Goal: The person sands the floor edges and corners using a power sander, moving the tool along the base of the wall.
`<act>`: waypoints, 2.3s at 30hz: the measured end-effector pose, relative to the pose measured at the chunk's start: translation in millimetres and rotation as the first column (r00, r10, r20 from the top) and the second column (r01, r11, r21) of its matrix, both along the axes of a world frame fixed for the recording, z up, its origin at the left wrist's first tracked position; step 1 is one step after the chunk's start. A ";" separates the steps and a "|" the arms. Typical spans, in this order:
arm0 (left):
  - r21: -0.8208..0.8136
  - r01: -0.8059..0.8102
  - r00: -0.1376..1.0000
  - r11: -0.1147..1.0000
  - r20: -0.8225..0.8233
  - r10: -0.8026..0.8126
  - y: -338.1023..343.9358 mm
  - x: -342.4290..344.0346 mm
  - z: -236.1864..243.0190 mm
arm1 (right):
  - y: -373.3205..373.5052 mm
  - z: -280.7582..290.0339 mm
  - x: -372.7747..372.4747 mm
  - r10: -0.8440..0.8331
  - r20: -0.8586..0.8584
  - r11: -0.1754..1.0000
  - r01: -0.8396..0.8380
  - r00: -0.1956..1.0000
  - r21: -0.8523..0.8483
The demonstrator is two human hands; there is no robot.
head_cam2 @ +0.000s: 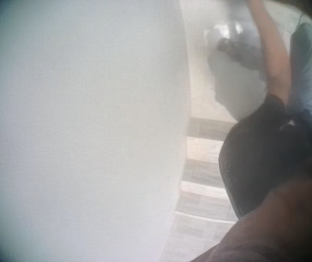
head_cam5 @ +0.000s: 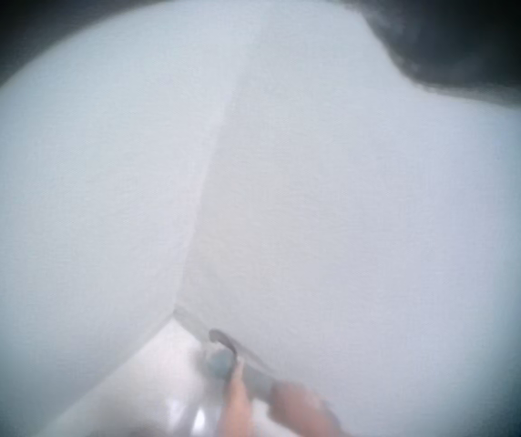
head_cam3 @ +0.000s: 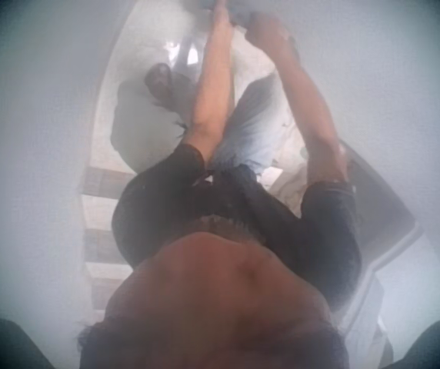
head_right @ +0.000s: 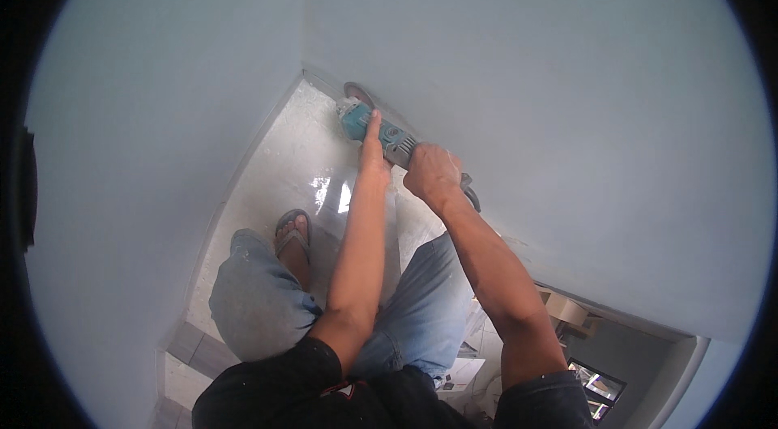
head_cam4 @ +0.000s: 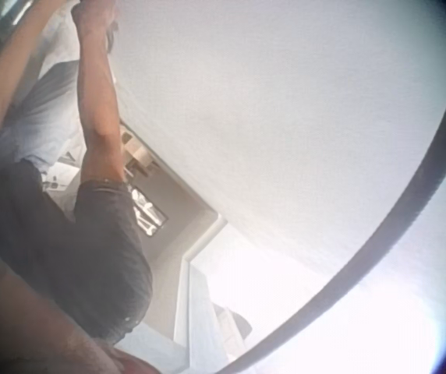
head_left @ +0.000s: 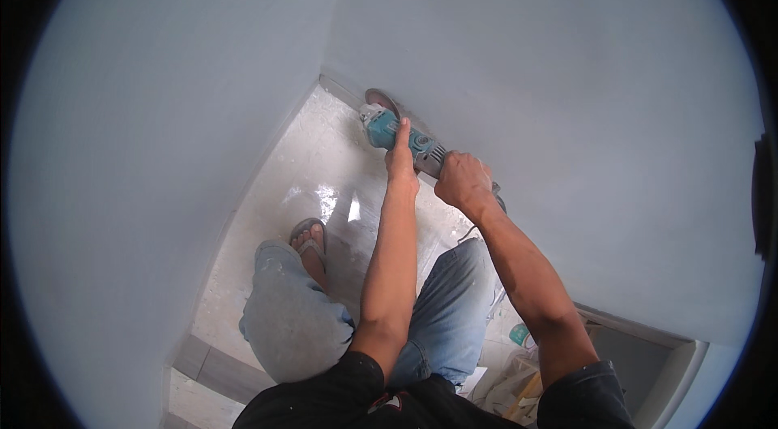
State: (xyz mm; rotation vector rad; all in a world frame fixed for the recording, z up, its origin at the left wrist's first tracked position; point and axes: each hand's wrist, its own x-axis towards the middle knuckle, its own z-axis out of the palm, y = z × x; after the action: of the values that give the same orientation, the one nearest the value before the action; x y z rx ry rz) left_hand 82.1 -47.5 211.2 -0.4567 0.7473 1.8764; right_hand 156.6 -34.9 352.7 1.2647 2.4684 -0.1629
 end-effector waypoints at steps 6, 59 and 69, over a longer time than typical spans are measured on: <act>-0.001 0.013 1.000 1.000 0.007 -0.013 1.5 8.8 -5.3 | 1.5 -6.9 10.1 -0.017 0.005 1.000 0.017 1.000 0.003; -0.014 -0.009 1.000 1.000 -0.003 0.009 -0.3 0.1 0.2 | -1.8 -5.2 4.1 -0.028 -0.020 0.999 0.028 0.999 0.024; -0.033 -0.005 1.000 0.999 -0.012 0.005 -8.0 -5.8 11.8 | -3.6 -4.3 -1.8 -0.005 -0.029 1.000 0.006 1.000 0.014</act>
State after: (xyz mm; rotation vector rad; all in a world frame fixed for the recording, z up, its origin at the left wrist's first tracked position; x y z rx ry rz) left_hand 76.4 -55.5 223.0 -0.4690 0.7866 1.8752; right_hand 154.7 -38.6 348.4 1.2836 2.4952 -0.1669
